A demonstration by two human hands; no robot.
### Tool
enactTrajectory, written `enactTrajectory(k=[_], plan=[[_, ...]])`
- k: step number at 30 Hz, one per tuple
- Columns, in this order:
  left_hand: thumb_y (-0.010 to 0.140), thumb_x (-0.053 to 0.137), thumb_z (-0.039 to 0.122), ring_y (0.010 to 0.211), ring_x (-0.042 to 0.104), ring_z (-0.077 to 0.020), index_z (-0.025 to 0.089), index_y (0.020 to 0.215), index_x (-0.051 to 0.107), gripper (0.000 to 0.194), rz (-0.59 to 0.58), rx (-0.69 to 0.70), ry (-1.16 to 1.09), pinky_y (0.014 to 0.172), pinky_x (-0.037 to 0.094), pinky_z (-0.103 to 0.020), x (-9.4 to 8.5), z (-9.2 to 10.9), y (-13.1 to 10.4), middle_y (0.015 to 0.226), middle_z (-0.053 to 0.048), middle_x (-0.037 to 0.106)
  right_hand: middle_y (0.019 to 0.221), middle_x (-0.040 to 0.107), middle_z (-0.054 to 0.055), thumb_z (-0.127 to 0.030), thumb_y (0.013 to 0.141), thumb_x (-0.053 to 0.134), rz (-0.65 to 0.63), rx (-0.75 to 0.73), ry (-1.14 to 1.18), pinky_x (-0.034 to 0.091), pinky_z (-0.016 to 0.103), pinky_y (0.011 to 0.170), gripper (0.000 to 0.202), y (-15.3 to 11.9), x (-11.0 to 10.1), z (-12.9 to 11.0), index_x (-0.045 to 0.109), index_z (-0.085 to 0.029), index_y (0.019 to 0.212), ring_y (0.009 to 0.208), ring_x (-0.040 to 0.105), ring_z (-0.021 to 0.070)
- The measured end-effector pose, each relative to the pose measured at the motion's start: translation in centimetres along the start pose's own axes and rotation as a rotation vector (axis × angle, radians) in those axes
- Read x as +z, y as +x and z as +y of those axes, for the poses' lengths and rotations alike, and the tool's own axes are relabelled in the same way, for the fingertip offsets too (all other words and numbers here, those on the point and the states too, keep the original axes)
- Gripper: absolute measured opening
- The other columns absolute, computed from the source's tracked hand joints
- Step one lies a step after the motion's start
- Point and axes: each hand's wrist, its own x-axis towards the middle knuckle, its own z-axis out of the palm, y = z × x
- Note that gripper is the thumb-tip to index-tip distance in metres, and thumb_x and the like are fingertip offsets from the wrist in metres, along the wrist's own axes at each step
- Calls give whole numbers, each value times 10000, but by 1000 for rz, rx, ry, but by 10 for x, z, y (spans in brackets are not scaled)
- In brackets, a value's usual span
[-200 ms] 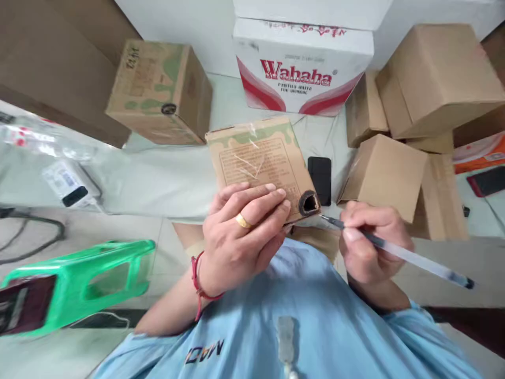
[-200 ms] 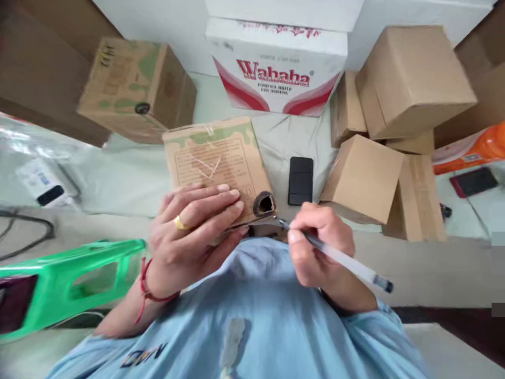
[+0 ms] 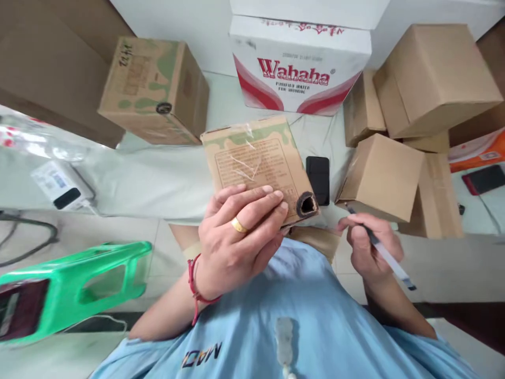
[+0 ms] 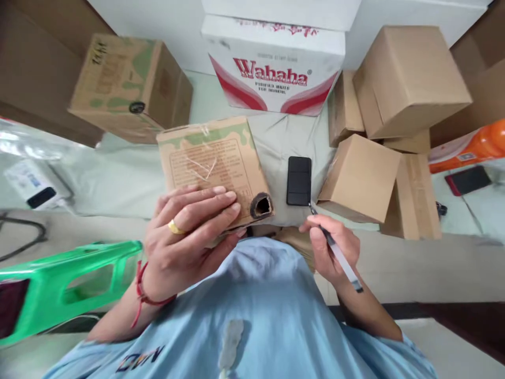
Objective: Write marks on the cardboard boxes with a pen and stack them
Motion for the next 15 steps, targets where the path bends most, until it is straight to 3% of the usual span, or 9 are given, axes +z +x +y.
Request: enactTrajectory(k=[3, 6, 10, 15], plan=[[935, 823, 205, 1183, 793, -280, 193, 1270, 719, 351, 8, 4, 1, 1101, 579, -472, 1, -1, 0, 1229, -90, 845, 898, 842, 19, -155, 1052, 629, -174, -140, -263, 632, 258, 685, 254, -24, -24, 17, 682, -230, 1289, 675, 785, 148], [937, 826, 217, 1169, 798, -282, 209, 1271, 717, 351, 16, 4, 2, 1083, 593, -472, 1, -3, 2, 1223, -83, 846, 1004, 874, 70, -178, 1085, 546, -335, -128, -474, 653, 280, 715, 276, -49, -49, 35, 693, -190, 1318, 770, 842, 190], [929, 843, 229, 1164, 805, -300, 210, 1260, 712, 357, 14, 8, 14, 1070, 599, -489, 2, -4, 3, 1223, -86, 849, 923, 871, 100, -264, 1080, 533, -494, 135, -905, 564, 339, 571, 303, -62, -61, 51, 782, -164, 1221, 671, 819, 265], [942, 834, 239, 1172, 806, -306, 220, 1265, 709, 346, 15, 15, 11, 1064, 603, -497, 1, -3, 1, 1232, -85, 848, 938, 861, 146, -328, 1100, 520, -701, 513, -1176, 484, 356, 605, 347, -37, -46, 57, 795, -181, 1253, 763, 827, 330]])
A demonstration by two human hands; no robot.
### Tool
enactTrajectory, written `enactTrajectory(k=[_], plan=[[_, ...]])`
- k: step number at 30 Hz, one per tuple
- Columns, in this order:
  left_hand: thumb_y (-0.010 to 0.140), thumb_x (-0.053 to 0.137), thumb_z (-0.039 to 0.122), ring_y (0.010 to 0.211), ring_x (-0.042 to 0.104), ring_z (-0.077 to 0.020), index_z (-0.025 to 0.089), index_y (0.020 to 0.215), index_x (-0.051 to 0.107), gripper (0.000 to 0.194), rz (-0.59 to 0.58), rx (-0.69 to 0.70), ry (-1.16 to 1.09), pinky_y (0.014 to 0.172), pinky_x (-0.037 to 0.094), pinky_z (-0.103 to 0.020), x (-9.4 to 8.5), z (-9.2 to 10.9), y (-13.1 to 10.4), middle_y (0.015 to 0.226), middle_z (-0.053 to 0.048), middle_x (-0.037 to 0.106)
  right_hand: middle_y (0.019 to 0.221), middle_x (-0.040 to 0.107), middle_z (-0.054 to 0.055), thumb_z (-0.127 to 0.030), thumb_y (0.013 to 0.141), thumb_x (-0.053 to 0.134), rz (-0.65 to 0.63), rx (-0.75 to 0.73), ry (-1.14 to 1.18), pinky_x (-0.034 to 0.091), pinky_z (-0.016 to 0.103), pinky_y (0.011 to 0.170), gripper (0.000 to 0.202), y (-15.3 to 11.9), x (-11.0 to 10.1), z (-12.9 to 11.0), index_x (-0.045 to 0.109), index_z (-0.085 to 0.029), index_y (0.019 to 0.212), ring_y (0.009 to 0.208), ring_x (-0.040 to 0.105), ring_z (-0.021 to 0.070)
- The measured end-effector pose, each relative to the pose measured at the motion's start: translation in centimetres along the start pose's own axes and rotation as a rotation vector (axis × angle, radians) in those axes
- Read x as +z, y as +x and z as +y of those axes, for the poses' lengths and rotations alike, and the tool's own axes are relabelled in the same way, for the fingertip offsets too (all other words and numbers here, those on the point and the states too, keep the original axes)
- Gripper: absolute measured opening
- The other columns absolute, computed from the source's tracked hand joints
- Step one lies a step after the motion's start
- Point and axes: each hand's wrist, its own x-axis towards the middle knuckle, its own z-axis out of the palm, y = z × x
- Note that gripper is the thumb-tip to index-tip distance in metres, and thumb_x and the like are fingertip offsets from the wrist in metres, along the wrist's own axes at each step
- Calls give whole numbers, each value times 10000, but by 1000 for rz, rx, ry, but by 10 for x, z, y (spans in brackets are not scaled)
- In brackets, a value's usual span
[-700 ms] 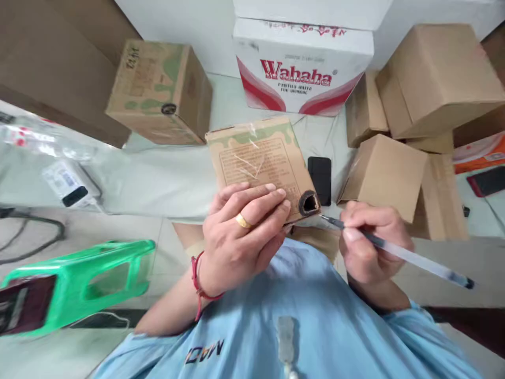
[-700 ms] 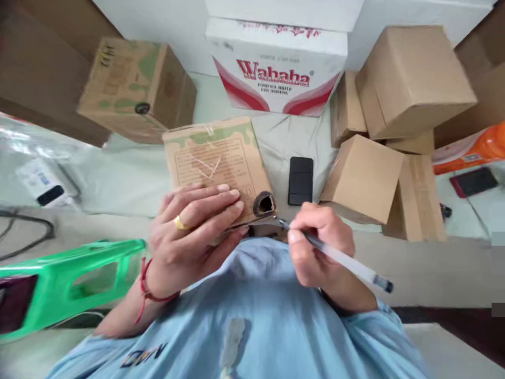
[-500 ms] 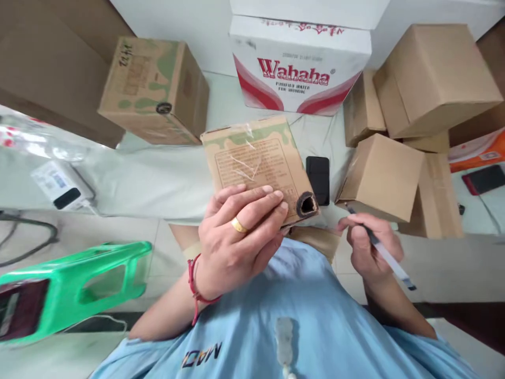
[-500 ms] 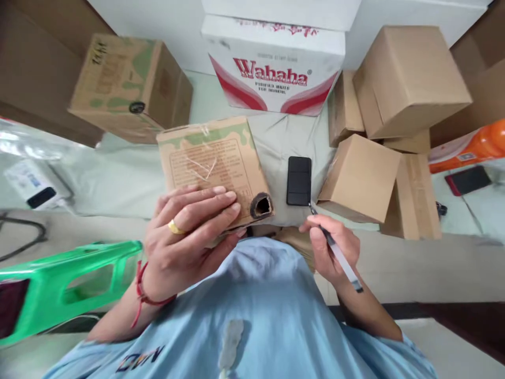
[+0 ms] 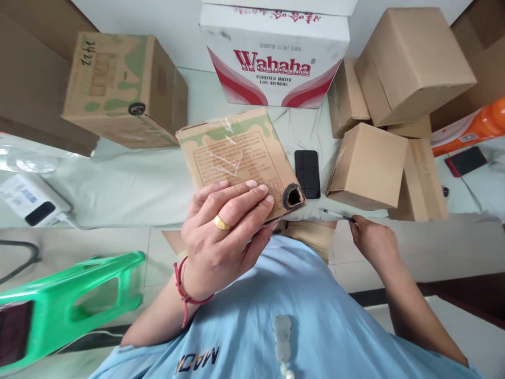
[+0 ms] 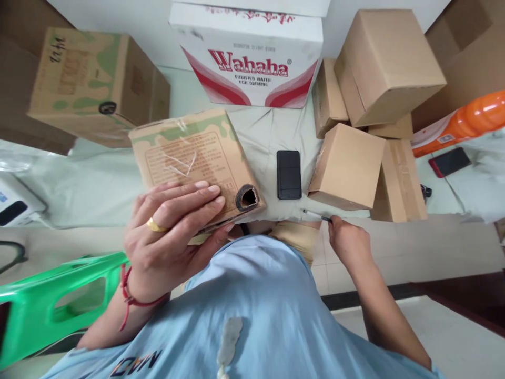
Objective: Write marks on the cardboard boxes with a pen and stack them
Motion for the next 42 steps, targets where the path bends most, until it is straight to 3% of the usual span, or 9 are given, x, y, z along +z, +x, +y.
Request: enactTrajectory(k=[7, 15, 20, 23, 26, 31, 36, 39, 42], plan=[[939, 839, 231, 1176, 802, -310, 208, 1280, 708, 366, 7, -9, -1, 1065, 602, -508, -2, 0, -5, 1242, -102, 845, 1003, 848, 177, -338, 1111, 488, -49, 25, 11, 495, 362, 656, 375, 28, -4, -9, 793, -205, 1283, 879, 830, 361], [932, 847, 226, 1182, 796, -301, 199, 1273, 721, 364, 8, -1, -2, 1079, 594, -490, -3, -1, -5, 1236, -106, 844, 1070, 842, 235, -369, 1101, 527, -20, 189, 33, 600, 464, 780, 457, 53, -2, 32, 766, -203, 1454, 928, 824, 396], [930, 850, 231, 1180, 793, -287, 191, 1272, 722, 368, 20, 8, -5, 1097, 590, -469, -1, -2, -5, 1241, -103, 841, 1099, 844, 235, -376, 1107, 504, -5, 155, 45, 589, 453, 778, 485, 62, 8, 38, 739, -195, 1490, 935, 822, 396], [938, 833, 240, 1191, 791, -283, 213, 1300, 722, 379, 12, -1, -12, 1113, 587, -464, 0, -1, -4, 1254, -90, 837, 1104, 852, 200, -376, 1108, 489, 20, 110, 102, 570, 388, 771, 497, 57, 17, 20, 709, -183, 1510, 935, 819, 347], [949, 815, 245, 1182, 798, -282, 257, 1339, 711, 404, 12, -16, -10, 1105, 594, -471, 0, -1, -3, 1254, -66, 841, 1109, 849, 184, -347, 1091, 463, 155, 96, 277, 559, 360, 792, 503, 44, 25, -8, 696, -140, 1486, 957, 803, 318], [947, 822, 250, 1172, 806, -295, 266, 1336, 705, 408, -5, -25, -7, 1080, 604, -487, 0, 0, 0, 1245, -65, 847, 1194, 774, 225, -467, 1110, 414, 392, 53, 547, 546, 478, 1047, 576, 34, 20, -71, 615, -90, 1496, 1157, 692, 354], [944, 824, 251, 1198, 793, -293, 248, 1347, 702, 421, -7, -14, -16, 1104, 586, -480, 1, -1, -1, 1269, -80, 837, 1510, 573, 358, -524, 1071, 513, 333, 50, 497, 504, 605, 1105, 839, 70, -5, -122, 345, 46, 1664, 1314, 578, 458], [949, 821, 259, 1206, 784, -286, 239, 1338, 711, 404, 6, -8, -16, 1116, 579, -475, 1, 0, -3, 1274, -83, 832, 1425, 589, 364, -474, 1056, 525, 290, 45, 482, 517, 638, 1044, 811, 99, -12, -139, 347, 41, 1657, 1278, 580, 481], [960, 807, 252, 1205, 783, -278, 237, 1314, 720, 365, 18, -11, -10, 1110, 583, -470, 1, 0, -5, 1264, -78, 836, 1327, 599, 353, -506, 990, 609, 354, 101, 562, 510, 681, 1025, 834, 119, -9, -147, 403, 26, 1599, 1256, 566, 498]])
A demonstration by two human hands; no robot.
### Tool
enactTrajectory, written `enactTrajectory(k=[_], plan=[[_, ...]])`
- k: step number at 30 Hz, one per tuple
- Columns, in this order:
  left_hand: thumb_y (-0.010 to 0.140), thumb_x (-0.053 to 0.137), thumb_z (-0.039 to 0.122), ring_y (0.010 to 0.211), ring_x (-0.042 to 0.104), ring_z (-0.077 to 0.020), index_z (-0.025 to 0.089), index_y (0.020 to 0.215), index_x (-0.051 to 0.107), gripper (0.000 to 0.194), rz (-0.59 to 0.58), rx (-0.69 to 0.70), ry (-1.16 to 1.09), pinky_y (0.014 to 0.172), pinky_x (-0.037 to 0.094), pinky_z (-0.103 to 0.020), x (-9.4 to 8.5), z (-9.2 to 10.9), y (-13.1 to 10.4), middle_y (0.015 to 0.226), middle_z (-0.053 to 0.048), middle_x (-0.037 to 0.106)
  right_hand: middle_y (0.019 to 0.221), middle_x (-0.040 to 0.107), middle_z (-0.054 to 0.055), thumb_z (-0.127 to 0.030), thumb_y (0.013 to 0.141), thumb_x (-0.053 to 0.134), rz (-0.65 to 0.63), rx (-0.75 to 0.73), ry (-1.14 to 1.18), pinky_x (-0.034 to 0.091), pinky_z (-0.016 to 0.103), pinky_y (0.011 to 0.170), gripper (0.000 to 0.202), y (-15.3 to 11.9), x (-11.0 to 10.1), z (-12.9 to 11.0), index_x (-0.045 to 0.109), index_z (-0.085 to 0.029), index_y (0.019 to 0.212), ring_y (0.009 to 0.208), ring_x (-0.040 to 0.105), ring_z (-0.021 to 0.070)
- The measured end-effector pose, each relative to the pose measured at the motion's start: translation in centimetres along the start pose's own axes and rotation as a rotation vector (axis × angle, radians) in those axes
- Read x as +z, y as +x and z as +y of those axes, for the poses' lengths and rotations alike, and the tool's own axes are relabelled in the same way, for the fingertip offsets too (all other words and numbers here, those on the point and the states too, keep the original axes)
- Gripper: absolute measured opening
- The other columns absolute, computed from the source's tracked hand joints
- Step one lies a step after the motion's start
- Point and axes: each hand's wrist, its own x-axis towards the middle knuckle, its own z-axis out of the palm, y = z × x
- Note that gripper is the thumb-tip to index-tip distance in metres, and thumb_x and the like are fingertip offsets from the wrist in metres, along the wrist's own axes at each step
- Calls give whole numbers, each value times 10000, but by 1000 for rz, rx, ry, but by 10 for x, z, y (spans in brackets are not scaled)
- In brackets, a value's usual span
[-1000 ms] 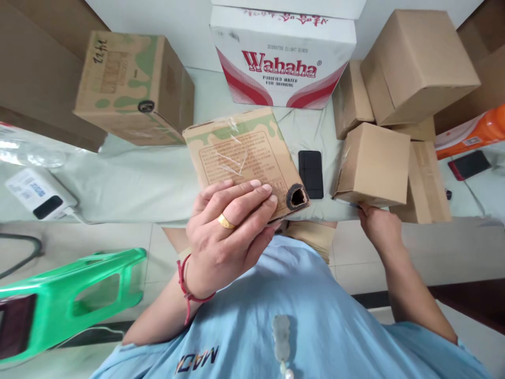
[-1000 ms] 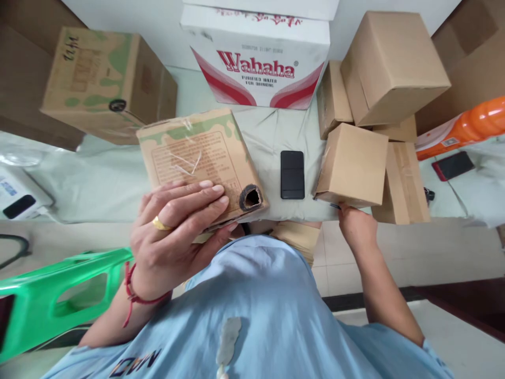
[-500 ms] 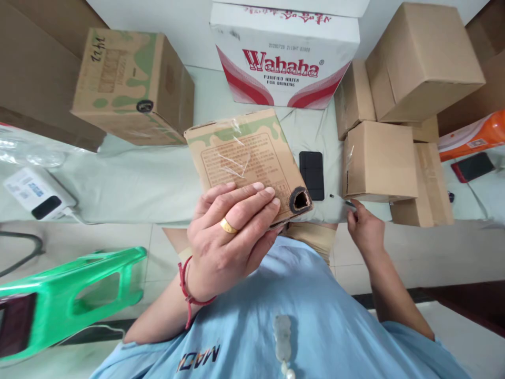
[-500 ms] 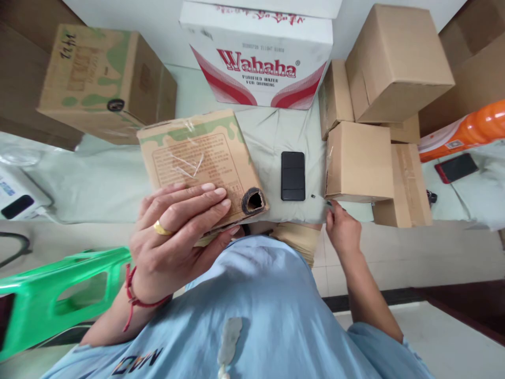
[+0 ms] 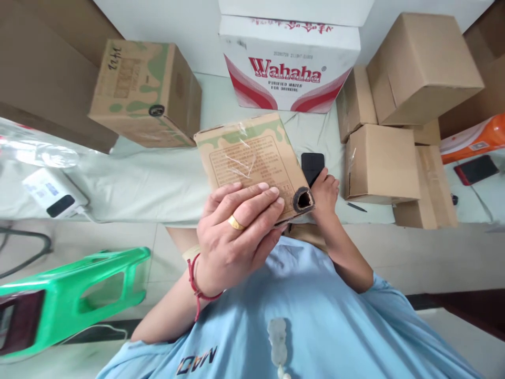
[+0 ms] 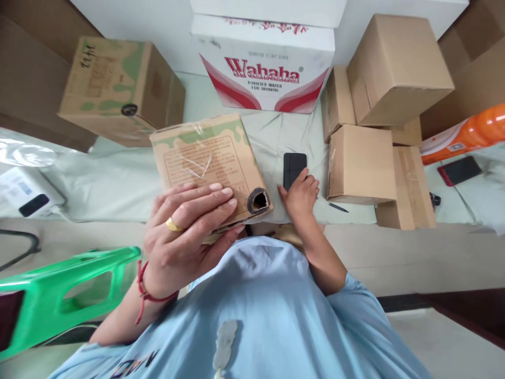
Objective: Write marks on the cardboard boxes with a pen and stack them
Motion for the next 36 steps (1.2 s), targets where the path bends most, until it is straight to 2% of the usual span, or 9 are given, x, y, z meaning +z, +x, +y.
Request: enactTrajectory(k=[3, 5, 9, 13, 19, 22, 26, 30, 36], plan=[[963, 802, 249, 1203, 786, -275, 226, 1287, 723, 334, 3, -2, 1, 1106, 586, -468, 0, 0, 0, 1251, -80, 840, 1267, 611, 315, -540, 898, 711, 50, 48, 86, 510, 685, 1027, 774, 5, 5, 2, 523, -49, 1466, 1249, 567, 503], [965, 796, 252, 1201, 789, -274, 238, 1284, 723, 328, 1, -1, 0, 1099, 590, -468, -1, 0, 1, 1252, -72, 841, 1263, 614, 307, -531, 834, 779, 8, 67, 83, 500, 657, 1060, 722, 4, 0, 6, 584, -72, 1357, 1252, 580, 498], [951, 805, 250, 1207, 792, -280, 231, 1292, 720, 352, 1, 6, 2, 1100, 588, -466, 0, -1, 2, 1261, -81, 842, 1325, 627, 297, -490, 745, 867, -167, 112, 144, 528, 537, 1091, 804, -3, -21, 15, 586, -63, 1365, 1229, 654, 420], [960, 791, 248, 1219, 792, -277, 245, 1321, 715, 369, 3, 6, -8, 1165, 551, -476, 2, -1, 2, 1268, -69, 843, 1373, 664, 248, -524, 659, 904, -185, 97, 367, 557, 495, 1097, 879, -20, -45, 31, 586, -113, 1368, 1256, 673, 363], [966, 785, 261, 1231, 789, -268, 291, 1373, 708, 415, 14, -8, -25, 1229, 509, -488, 5, -2, 0, 1287, -42, 839, 1348, 718, 177, -518, 727, 843, -110, 83, 733, 612, 491, 1021, 807, -57, -91, 46, 517, -207, 1396, 1161, 739, 309], [969, 777, 261, 1226, 788, -279, 271, 1342, 720, 377, 32, -1, -17, 1210, 520, -494, 5, -2, 0, 1277, -61, 839, 1368, 685, 179, -471, 760, 830, 5, -10, 694, 618, 524, 1026, 805, -79, -118, 34, 488, -223, 1444, 1210, 721, 335], [967, 774, 268, 1222, 785, -286, 264, 1313, 727, 350, 39, 4, -18, 1183, 532, -497, 6, -1, 1, 1278, -74, 837, 1417, 567, 191, -482, 760, 872, 185, -241, 587, 614, 593, 1044, 909, -104, -142, 5, 434, -233, 1517, 1300, 649, 386], [988, 733, 335, 1190, 776, -296, 260, 1231, 753, 255, 12, -11, 18, 1145, 544, -508, 8, -3, -1, 1227, -83, 836, 1379, 522, 168, -435, 804, 873, 273, -422, 508, 612, 600, 1048, 890, -118, -148, -18, 402, -254, 1537, 1296, 611, 380], [1018, 632, 361, 1177, 753, -308, 251, 1104, 747, 181, 1, 1, 64, 1120, 542, -520, 11, -3, -2, 1157, -87, 818, 1330, 531, 163, -439, 844, 852, 317, -503, 467, 620, 602, 1018, 859, -127, -151, -29, 380, -252, 1537, 1256, 605, 372]])
